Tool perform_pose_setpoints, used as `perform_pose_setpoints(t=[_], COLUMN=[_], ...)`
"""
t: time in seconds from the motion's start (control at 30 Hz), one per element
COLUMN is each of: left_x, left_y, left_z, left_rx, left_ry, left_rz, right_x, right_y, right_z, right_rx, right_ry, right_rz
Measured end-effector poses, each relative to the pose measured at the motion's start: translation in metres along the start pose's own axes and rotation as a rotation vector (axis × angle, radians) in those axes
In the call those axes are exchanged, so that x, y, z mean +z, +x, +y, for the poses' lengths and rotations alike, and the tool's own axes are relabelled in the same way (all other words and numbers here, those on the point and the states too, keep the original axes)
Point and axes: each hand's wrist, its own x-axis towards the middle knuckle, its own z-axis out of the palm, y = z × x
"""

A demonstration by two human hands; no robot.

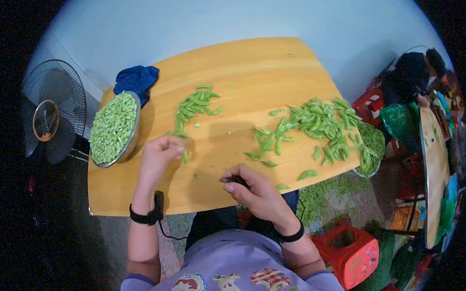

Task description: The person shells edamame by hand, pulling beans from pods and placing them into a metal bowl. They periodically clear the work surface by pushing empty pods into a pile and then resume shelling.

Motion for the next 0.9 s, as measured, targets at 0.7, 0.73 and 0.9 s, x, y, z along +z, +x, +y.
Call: perform_pose_setpoints(t=[0.7,0.73,0.9], left_x=[0.055,0.055,0.055], left_y=[-0.043,-0.043,-0.045], left_z=[0.074,0.077,0.078], left_rx=[0.211,0.176,0.092], left_ry=[-0.352,-0.364,-0.399], left_rz=[-0.348,-0.353,-0.396], right_x=[-0.023,-0.021,-0.020], right_y=[-0.009,-0.010,-0.015], right_z=[-0.011,-0.012,-0.010], right_rx=[-0.248,-0.235,-0.255], right_ry=[-0.515,-0.495,-0.484], right_rz=[0.040,0.052,0.084])
